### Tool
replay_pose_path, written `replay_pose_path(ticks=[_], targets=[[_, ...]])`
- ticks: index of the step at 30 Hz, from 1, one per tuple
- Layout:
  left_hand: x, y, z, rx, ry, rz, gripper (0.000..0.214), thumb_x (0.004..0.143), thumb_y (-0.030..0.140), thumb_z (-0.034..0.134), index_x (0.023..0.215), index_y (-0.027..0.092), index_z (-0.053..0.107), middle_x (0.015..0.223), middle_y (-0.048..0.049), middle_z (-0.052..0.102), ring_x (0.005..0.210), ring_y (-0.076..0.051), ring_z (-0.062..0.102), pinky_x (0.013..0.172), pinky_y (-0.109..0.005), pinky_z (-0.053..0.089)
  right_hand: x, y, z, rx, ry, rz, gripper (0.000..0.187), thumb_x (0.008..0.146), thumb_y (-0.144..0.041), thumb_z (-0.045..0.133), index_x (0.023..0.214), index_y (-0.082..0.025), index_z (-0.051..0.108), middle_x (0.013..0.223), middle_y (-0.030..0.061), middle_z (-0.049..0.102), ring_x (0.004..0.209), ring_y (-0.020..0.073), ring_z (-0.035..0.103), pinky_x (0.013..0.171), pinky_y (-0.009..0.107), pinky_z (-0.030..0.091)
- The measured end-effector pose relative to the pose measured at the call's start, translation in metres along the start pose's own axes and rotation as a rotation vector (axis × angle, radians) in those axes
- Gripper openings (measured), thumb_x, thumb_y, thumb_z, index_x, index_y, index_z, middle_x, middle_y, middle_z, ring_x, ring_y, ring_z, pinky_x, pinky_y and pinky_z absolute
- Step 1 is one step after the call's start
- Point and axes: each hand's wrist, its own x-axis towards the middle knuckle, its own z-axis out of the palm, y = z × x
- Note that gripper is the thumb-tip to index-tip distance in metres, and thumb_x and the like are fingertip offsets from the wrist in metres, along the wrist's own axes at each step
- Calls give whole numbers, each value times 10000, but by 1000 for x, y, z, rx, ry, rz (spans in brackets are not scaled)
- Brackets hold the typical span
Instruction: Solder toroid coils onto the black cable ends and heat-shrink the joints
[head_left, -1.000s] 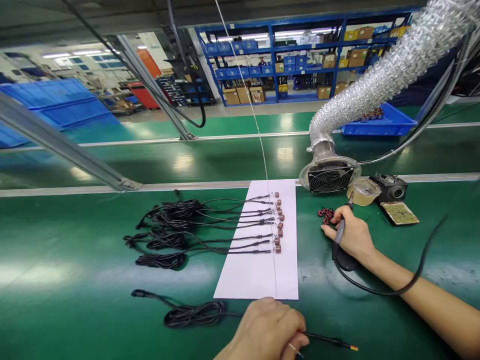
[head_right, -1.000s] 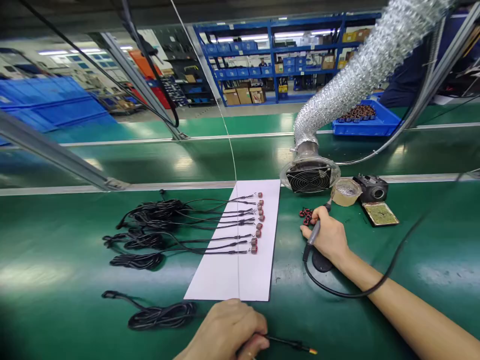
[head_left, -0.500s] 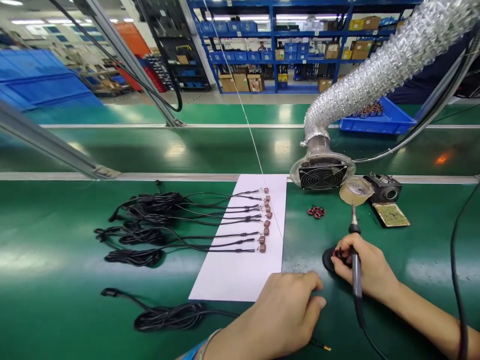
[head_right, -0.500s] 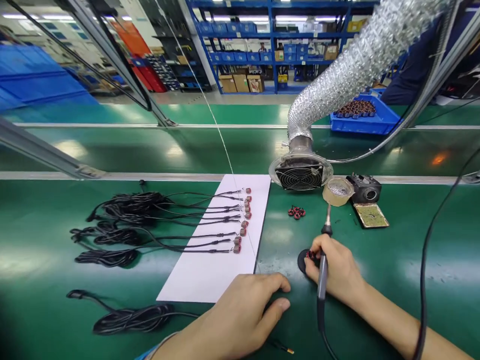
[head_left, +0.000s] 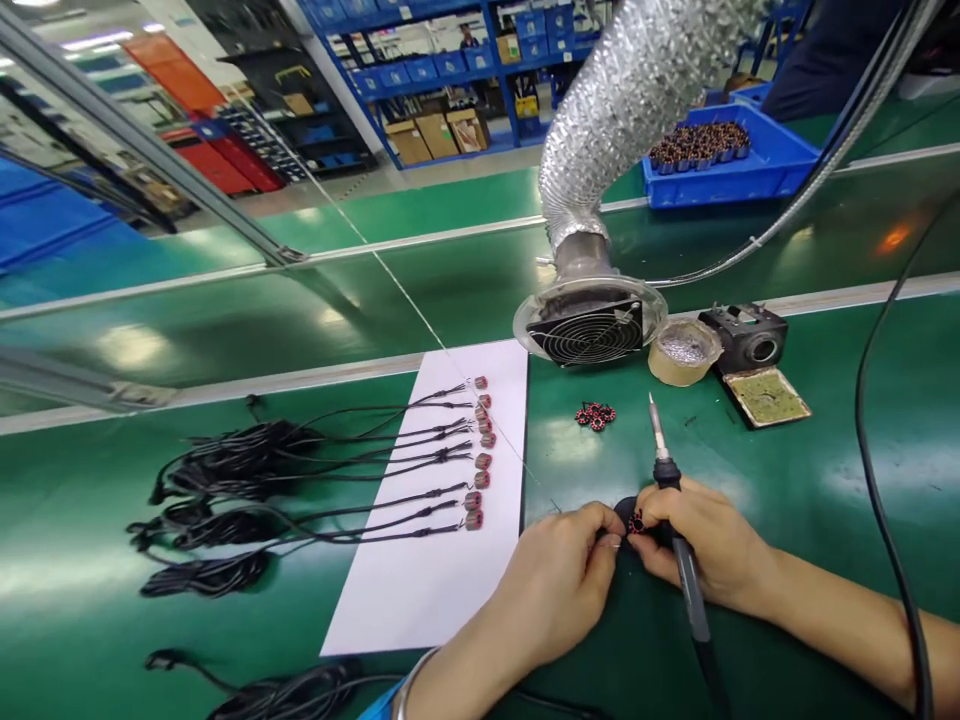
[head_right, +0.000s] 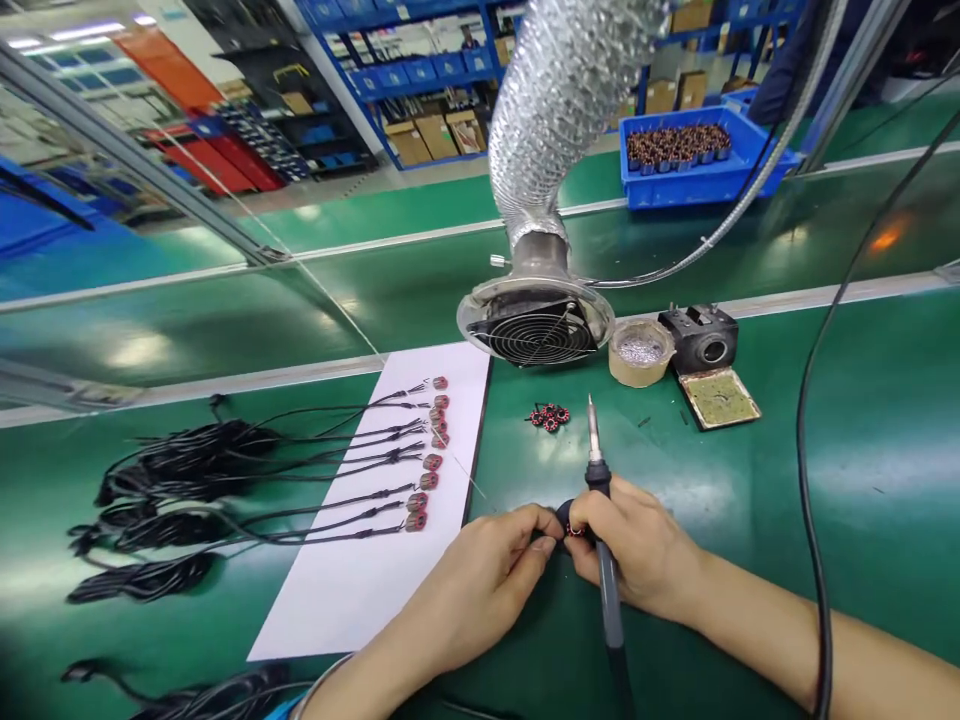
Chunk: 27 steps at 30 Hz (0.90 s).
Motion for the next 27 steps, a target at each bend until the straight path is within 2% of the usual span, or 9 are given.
replay_pose_path(ticks=[4, 8, 11, 15, 20, 23, 27], targets=[[0, 2, -2, -98, -33, -37, 236, 946, 302, 455, 891, 204, 662, 560, 43, 477, 505, -134, 436, 494, -244, 279, -2, -3, -12, 48, -64, 88, 204, 858, -163, 607, 1002, -233, 480, 828, 5, 647, 700, 150, 579, 632, 254, 501], [2, 6, 2, -216, -49, -107, 307, 932, 420, 478, 773, 196, 613, 522, 67, 366, 485, -109, 335, 471, -239, 225, -5, -13, -16, 81, 36, 166, 209, 853, -79, 538, 981, -236, 488, 816, -10, 632, 665, 119, 578, 630, 231, 495], [5, 11, 8, -260, -3, -162, 319, 869, 476, 563, 722, 195, 592, 501, 77, 335, 478, -101, 301, 456, -236, 194, -5, -18, -12, 113, 51, 176, 211, 848, -61, 525, 965, -234, 497, 762, -32, 595, 635, 100, 563, 606, 206, 478], [6, 15, 13, -240, 63, -156, 288, 861, 415, 558, 678, 193, 577, 465, 86, 306, 447, -91, 276, 453, -235, 188, -5, -20, -8, 127, 42, 199, 205, 851, -65, 526, 973, -228, 500, 762, -32, 582, 638, 97, 560, 605, 206, 473], [3, 13, 15, -237, 81, -119, 200, 860, 274, 495, 734, 185, 621, 489, 78, 358, 453, -88, 302, 469, -232, 220, -4, -17, -12, 156, 38, 181, 204, 849, -61, 520, 967, -226, 502, 793, -22, 595, 655, 102, 550, 624, 218, 467], [2, 10, 16, -246, 75, -86, 220, 873, 283, 491, 750, 182, 642, 518, 69, 371, 482, -93, 314, 482, -236, 223, 2, -11, -14, 191, 71, 205, 194, 875, -98, 553, 1010, -233, 518, 867, -7, 615, 725, 112, 567, 678, 227, 480], [2, 5, 15, -268, 28, -128, 253, 886, 354, 509, 747, 190, 641, 501, 84, 279, 477, -99, 251, 472, -250, 183, 11, -3, -14, 303, 18, 222, 187, 896, -119, 563, 1036, -229, 506, 897, 2, 619, 773, 117, 582, 686, 219, 482]])
